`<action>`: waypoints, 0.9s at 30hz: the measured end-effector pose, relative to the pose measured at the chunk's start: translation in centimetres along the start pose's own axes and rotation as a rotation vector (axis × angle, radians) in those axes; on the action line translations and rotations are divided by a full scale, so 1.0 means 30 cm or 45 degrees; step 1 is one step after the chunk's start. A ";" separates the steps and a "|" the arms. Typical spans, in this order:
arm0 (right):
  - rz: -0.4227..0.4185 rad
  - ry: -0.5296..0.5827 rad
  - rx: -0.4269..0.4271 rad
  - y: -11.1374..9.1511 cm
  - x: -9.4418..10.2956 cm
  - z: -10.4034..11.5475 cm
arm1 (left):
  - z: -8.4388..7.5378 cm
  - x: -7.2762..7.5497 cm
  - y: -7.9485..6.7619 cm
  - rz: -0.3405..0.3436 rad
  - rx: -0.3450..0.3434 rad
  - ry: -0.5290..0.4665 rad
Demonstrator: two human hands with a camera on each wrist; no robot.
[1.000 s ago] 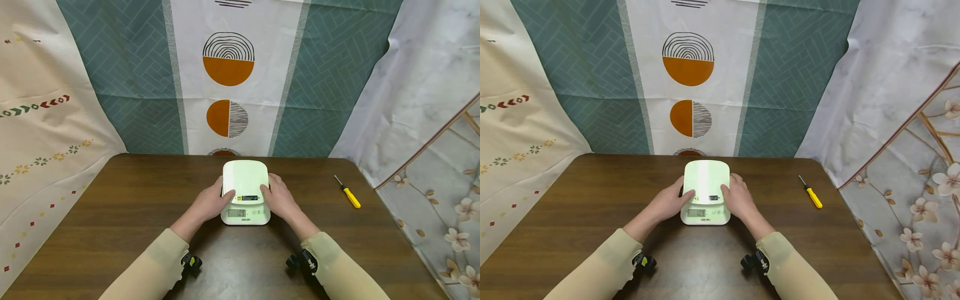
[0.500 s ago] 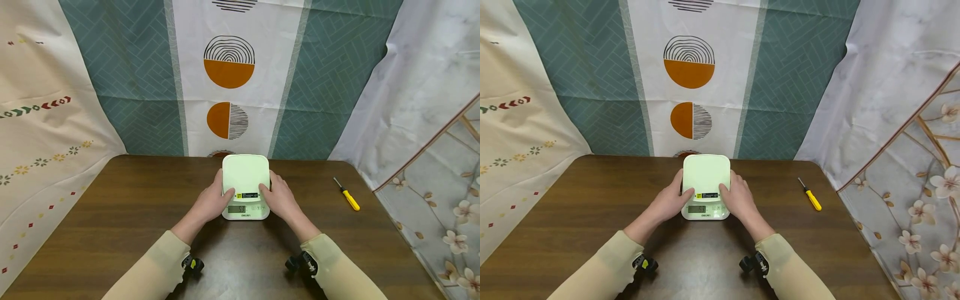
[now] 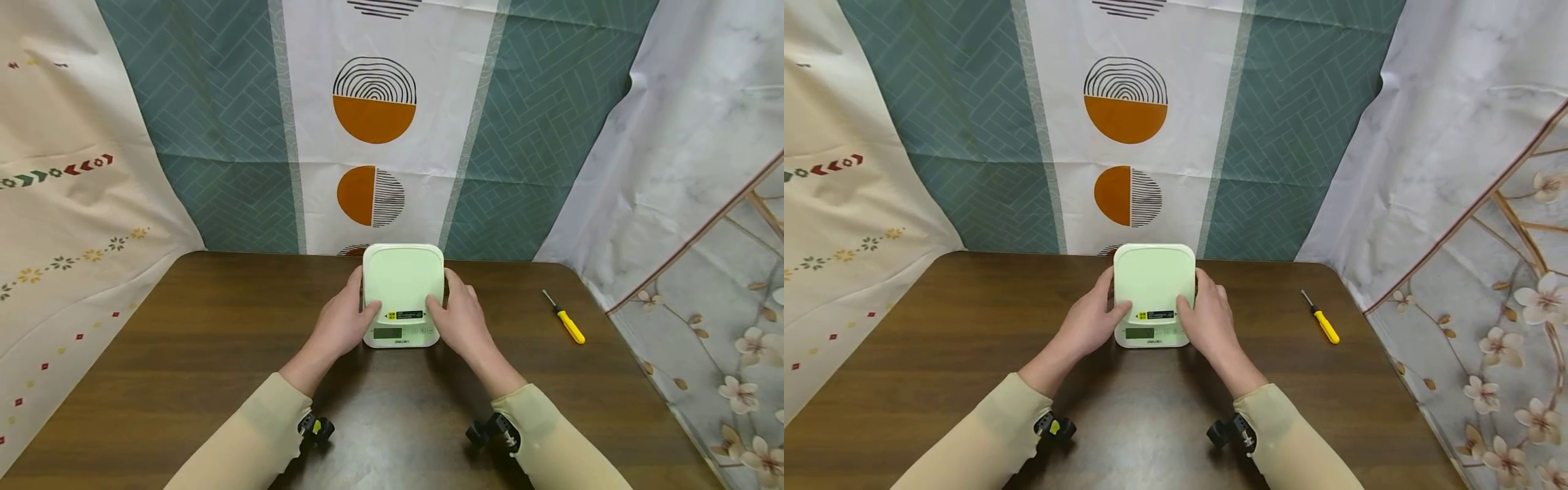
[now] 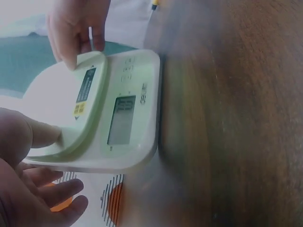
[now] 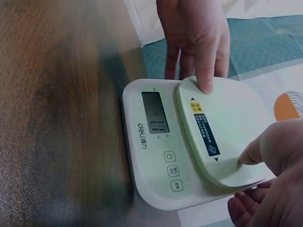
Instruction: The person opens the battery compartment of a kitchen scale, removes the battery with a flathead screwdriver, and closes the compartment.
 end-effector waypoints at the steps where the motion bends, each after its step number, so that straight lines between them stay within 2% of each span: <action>1: -0.015 -0.001 0.001 -0.001 0.004 0.003 | -0.005 0.006 0.001 -0.021 -0.014 0.014; 4: -0.052 -0.014 0.019 -0.010 0.016 0.018 | -0.019 0.021 0.002 -0.087 -0.050 0.052; 9: -0.065 -0.026 0.052 -0.027 0.027 0.038 | -0.038 0.031 0.000 -0.148 -0.097 0.091; 17: -0.068 0.042 0.052 -0.031 0.041 0.040 | -0.068 0.049 0.005 -0.256 -0.185 0.115; 22: -0.061 0.074 0.061 -0.028 0.039 0.039 | -0.056 0.056 0.003 -0.289 -0.170 0.131; 27: -0.033 0.120 0.075 -0.036 0.033 0.038 | -0.027 0.045 0.000 -0.252 -0.119 0.143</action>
Point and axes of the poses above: each hand's wrist, its own y-axis towards the middle knuckle, its own x-axis out of the back of the hand, z = x × y, the point moved 8 cm from there along y, towards the middle knuckle, and after that the axes turned 1 degree about -x, right-handed, at the moved point
